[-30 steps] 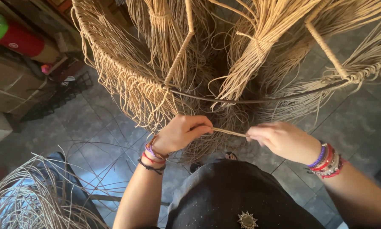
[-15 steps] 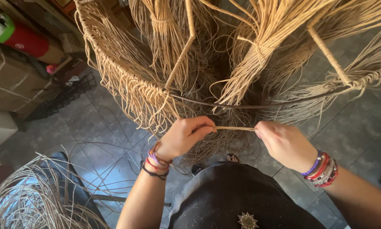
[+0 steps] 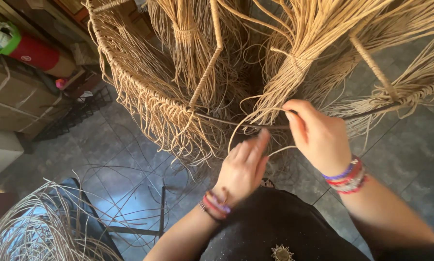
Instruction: Weaving natural fibers around a circular frame to create a decorative object
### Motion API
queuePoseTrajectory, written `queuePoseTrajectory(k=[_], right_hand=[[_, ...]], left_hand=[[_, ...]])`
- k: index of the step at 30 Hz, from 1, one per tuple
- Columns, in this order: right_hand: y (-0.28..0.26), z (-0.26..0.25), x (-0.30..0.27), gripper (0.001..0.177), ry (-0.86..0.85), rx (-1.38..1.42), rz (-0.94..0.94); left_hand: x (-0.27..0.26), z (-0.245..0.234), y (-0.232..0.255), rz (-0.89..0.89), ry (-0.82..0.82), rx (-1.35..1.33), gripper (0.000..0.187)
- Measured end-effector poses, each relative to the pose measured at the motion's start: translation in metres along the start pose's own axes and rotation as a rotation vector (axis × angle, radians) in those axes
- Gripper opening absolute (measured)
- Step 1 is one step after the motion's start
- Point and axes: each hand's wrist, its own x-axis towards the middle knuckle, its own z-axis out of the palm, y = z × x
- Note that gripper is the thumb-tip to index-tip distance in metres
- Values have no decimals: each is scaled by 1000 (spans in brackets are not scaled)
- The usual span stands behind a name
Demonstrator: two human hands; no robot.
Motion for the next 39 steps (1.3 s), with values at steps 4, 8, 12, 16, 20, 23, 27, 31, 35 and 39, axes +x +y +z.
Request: queuePoseTrajectory(k=[4,8,12,16,20,23,27,31,35,39], right_hand=[[-7,14,4,5,-31,-227,-36],[-19,5,3,4,-18,-185,-73],[-22,7,-32,51,122,377,34],[-9,29,-79,36,78,744,263],[-5,15,-62,37,-124,757,61],[12,24,-67,45,-195,602,-123],[31,52,-82,10,108,83,-205],[37,60,-78,11,244,-104,-105],[16,39,-58,12,402,73,-247],[10,36,-60,9,204,258,-130]], left_hand=[[-3,37,-18,-64,11,82,79],[-4,67,-24,-136,67,153,65],[-5,63,-30,-518,-177,-135,22],[-24,48,-20,-529,-353,-401,22],[-1,-9,10,4,-368,-185,17],[30,-31,15,105,-182,-267,11],[46,-4,14,-275,-63,-345,8],[77,-15,12,-427,-63,-336,23],[81,-10,12,-323,-16,-211,16],[25,-4,-4,82,436,37,7]])
